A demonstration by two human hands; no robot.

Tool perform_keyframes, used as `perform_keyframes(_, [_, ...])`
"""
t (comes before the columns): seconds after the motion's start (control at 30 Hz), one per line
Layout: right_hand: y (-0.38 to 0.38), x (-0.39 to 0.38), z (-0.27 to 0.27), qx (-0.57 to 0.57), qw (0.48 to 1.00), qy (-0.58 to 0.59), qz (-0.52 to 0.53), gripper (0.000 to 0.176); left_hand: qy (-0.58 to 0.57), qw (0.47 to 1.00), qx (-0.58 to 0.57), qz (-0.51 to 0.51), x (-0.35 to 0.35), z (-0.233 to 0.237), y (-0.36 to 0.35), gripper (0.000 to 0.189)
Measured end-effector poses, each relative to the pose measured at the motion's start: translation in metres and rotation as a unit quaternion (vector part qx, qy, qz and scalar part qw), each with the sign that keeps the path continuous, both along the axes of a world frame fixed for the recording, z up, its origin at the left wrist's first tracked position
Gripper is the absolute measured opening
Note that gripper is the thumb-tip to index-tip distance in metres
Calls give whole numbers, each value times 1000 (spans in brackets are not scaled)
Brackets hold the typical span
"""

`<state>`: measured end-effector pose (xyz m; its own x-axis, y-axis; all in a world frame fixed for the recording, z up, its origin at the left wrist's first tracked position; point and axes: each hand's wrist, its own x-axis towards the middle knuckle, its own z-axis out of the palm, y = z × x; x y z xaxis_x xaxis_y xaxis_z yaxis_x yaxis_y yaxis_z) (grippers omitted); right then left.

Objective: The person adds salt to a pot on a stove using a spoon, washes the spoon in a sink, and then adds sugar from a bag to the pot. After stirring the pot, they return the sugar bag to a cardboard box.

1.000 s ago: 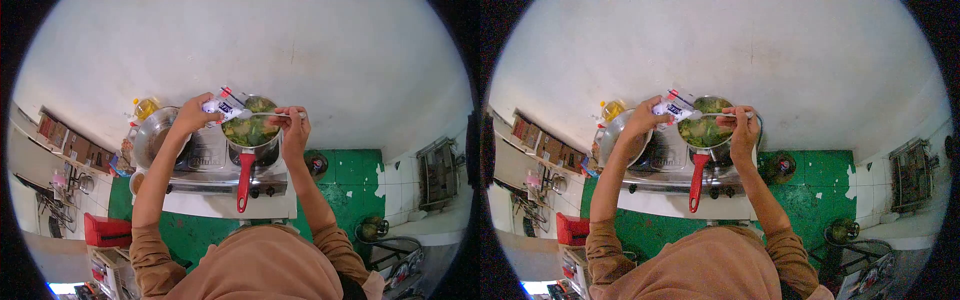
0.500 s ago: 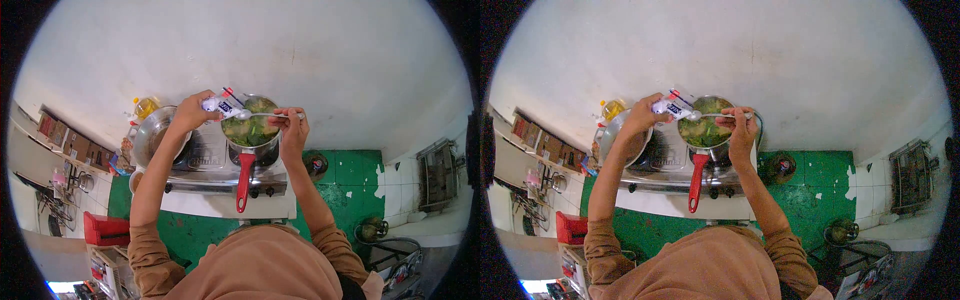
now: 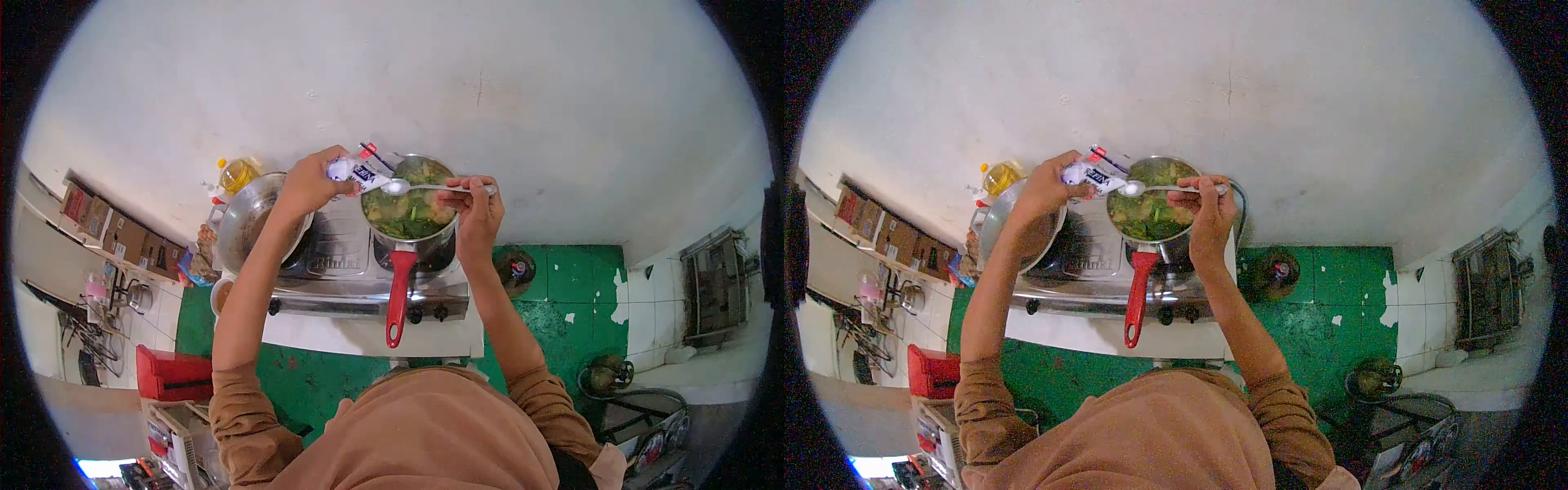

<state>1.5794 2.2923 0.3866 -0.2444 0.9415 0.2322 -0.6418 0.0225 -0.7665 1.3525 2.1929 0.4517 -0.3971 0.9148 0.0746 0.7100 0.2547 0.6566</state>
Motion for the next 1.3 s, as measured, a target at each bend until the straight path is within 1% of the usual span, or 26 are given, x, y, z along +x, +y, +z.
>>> perform_keyframes(0.13, [0, 0, -2, -1, 1000, 0, 3, 16, -16, 1000, -15, 19, 2, 3, -1, 42])
perform_keyframes(0.23, [1, -1, -1, -4, 1000, -3, -2, 16, 7, 1000, -20, 23, 6, 10, -3, 42])
perform_keyframes(0.43, [1, -1, -3, -6, 1000, 3, 4, 16, -22, 1000, -9, 14, 3, 6, -4, 40])
perform_keyframes(0.53, [2, -4, -4, -5, 1000, 6, 6, 16, -5, 999, -24, 21, 2, 7, -4, 40])
perform_keyframes(0.73, [1, -4, -3, -7, 1000, 8, 4, 16, 6, 999, -13, 29, -2, 0, -4, 41])
perform_keyframes(0.83, [2, -6, -4, -7, 1000, 15, 5, 16, -1, 1000, 6, 16, -5, -2, -3, 42])
perform_keyframes(0.9, [2, -6, -5, -8, 1000, 22, 6, 16, 48, 999, -9, 18, -5, -2, -3, 43])
perform_keyframes(0.93, [1, -6, -4, -8, 1000, 18, 10, 16, 48, 999, -9, 18, -4, 0, -3, 43])
perform_keyframes(1.0, [1, -5, -3, -8, 1000, 13, 14, 16, -3, 999, -17, 28, 1, 5, -5, 45])
perform_keyframes(1.03, [1, -5, -3, -10, 1000, 11, 11, 16, -3, 999, -17, 29, 0, 5, -5, 45])
perform_keyframes(1.1, [1, -6, -3, -14, 1000, 9, 8, 16, 38, 999, -2, 23, -1, 3, -4, 46])
perform_keyframes(1.13, [1, -7, -4, -14, 1000, 14, 11, 16, 38, 999, -2, 23, -2, 0, -4, 46])
perform_keyframes(1.2, [2, -5, -5, -15, 1000, 20, 13, 16, -38, 998, 4, 40, -5, -10, -4, 46])
perform_keyframes(1.23, [2, -5, -5, -19, 1000, 21, 12, 16, -38, 998, 4, 40, -5, -16, -4, 46])
perform_keyframes(1.3, [3, -6, -5, -23, 999, 23, 11, 16, -140, 988, 23, 54, -5, -28, -6, 43])
